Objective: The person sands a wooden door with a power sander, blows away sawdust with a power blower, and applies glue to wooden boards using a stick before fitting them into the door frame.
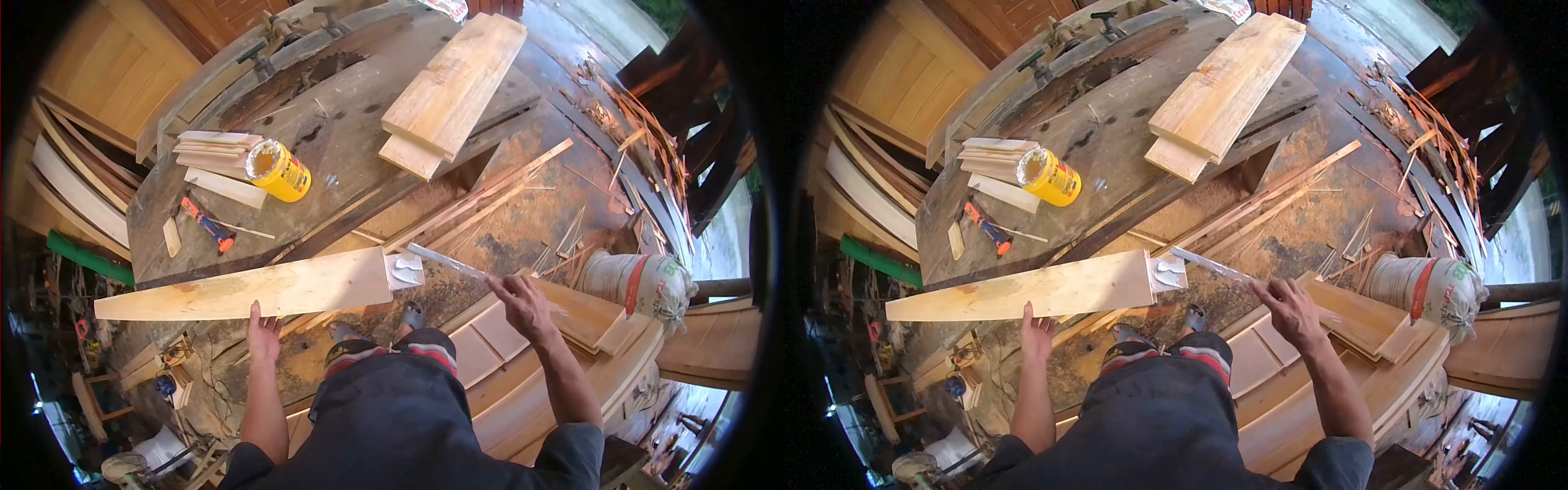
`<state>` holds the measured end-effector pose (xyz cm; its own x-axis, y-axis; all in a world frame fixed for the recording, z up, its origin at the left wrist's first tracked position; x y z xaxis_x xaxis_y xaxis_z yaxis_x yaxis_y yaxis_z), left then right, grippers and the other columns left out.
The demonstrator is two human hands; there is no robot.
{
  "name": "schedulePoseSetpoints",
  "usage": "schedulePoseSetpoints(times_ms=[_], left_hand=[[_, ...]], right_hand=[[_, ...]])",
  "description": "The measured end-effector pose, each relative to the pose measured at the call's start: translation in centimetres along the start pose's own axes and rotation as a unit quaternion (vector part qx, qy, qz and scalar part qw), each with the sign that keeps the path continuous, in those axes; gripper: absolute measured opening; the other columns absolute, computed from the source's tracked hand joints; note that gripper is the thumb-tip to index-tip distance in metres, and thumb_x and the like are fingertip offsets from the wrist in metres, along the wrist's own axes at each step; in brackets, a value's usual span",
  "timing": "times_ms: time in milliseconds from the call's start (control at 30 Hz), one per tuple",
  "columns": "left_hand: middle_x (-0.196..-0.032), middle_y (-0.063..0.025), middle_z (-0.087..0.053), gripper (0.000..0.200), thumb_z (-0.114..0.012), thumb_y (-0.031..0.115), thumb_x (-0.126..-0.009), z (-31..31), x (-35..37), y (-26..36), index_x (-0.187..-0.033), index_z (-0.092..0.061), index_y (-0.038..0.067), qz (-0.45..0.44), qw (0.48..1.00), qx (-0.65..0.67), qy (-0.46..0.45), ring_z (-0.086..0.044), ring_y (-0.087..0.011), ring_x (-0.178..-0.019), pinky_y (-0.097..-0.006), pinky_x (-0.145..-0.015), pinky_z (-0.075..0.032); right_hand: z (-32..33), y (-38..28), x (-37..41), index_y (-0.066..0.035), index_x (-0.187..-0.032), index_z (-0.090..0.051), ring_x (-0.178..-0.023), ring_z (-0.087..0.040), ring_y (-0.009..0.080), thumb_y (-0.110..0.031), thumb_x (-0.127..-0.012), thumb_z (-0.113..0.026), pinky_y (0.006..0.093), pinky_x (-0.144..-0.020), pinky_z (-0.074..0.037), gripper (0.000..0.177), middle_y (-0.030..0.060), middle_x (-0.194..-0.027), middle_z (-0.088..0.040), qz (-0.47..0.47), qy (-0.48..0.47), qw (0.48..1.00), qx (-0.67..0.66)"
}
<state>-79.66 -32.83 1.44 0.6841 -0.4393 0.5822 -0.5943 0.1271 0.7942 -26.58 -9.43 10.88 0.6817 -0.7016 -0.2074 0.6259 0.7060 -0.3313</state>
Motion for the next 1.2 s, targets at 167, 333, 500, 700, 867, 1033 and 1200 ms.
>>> schedulePoseSetpoints(times_ms=[167, 333, 500, 700, 867, 1033, 1200], left_hand=[[-0.117, 0.002, -0.06, 0.054, -0.078, 0.05, -0.087, -0.1, 0.0, 0.1, -0.126, -0.056, 0.018, -0.002, 1.0, -0.001, -0.014, -0.059, -0.0167, -0.101, -0.0361, -0.088, -0.047], [-0.124, 0.0009, -0.059, 0.059, -0.069, 0.052, -0.094, 0.9, -0.9, -0.5, -0.143, -0.054, 0.023, 0.004, 1.0, -0.018, -0.018, -0.055, -0.0181, -0.106, -0.0367, -0.093, -0.046], [-0.127, 0.0002, -0.058, 0.061, -0.067, 0.053, -0.095, 0.6, -1.0, -0.4, -0.146, -0.051, 0.024, 0.008, 1.0, -0.016, -0.022, -0.055, -0.0184, -0.107, -0.0367, -0.094, -0.045], [-0.127, 0.0018, -0.057, 0.065, -0.069, 0.056, -0.093, 0.6, -0.3, 0.2, -0.146, -0.051, 0.024, 0.021, 0.998, -0.05, -0.034, -0.055, -0.0181, -0.107, -0.0356, -0.092, -0.044], [-0.126, 0.0002, -0.058, 0.069, -0.067, 0.06, -0.092, 0.4, -0.1, 0.1, -0.147, -0.049, 0.022, 0.015, 0.997, -0.063, -0.041, -0.056, -0.0199, -0.108, -0.0366, -0.093, -0.042], [-0.127, -0.0025, -0.056, 0.069, -0.065, 0.063, -0.092, 0.5, 0.1, 0.6, -0.143, -0.05, 0.019, 0.041, 0.992, -0.101, -0.064, -0.057, -0.0212, -0.111, -0.037, -0.094, -0.042], [-0.126, -0.0042, -0.058, 0.068, -0.066, 0.065, -0.09, 3.5, -1.5, 1.8, -0.136, -0.053, 0.016, 0.067, 0.985, -0.137, -0.077, -0.059, -0.0209, -0.11, -0.0359, -0.087, -0.044]], right_hand=[[0.1, -0.7, -0.2, -0.013, -0.127, -0.067, -0.083, -0.064, 0.0319, 0.002, -0.084, -0.06, 0.0423, -0.071, -0.054, 0.046, 0.0116, -0.095, -0.065, -0.076, -0.025, 0.994, -0.068], [-1.4, -3.6, 1.7, -0.018, -0.132, -0.065, -0.083, -0.066, 0.0303, -0.003, -0.09, -0.059, 0.0416, -0.068, -0.055, 0.045, 0.0093, -0.093, -0.067, -0.067, -0.104, 0.988, -0.096], [-0.3, -4.5, 2.3, -0.018, -0.137, -0.061, -0.088, -0.066, 0.0305, -0.004, -0.091, -0.059, 0.0414, -0.073, -0.055, 0.048, 0.0096, -0.098, -0.068, -0.117, -0.073, 0.985, -0.104], [-1.9, -6.2, 1.4, -0.015, -0.134, -0.062, -0.083, -0.066, 0.0337, -0.002, -0.089, -0.058, 0.0443, -0.068, -0.054, 0.047, 0.0109, -0.095, -0.067, -0.115, -0.096, 0.978, -0.142], [-0.8, -8.1, 5.5, -0.016, -0.134, -0.063, -0.083, -0.066, 0.0343, -0.001, -0.088, -0.057, 0.0452, -0.069, -0.055, 0.049, 0.0119, -0.091, -0.065, -0.131, -0.083, 0.968, -0.197], [-2.8, -10.1, 4.0, -0.012, -0.127, -0.068, -0.08, -0.066, 0.0352, 0.003, -0.088, -0.059, 0.0422, -0.07, -0.053, 0.043, 0.0137, -0.09, -0.067, -0.229, -0.036, 0.944, -0.234], [-2.1, -12.8, 9.0, -0.009, -0.126, -0.068, -0.071, -0.065, 0.0294, 0.003, -0.091, -0.058, 0.0398, -0.067, -0.053, 0.039, 0.0135, -0.087, -0.066, -0.244, -0.001, 0.936, -0.252]])
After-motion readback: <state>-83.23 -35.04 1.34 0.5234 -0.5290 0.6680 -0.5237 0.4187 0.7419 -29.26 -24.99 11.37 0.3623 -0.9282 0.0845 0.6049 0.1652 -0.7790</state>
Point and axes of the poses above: each hand's wrist, its own x-axis away from the middle knuckle, its own z-axis out of the back of the hand, y = z × x, the point moved 3 cm from there along -x, towards the middle knuckle
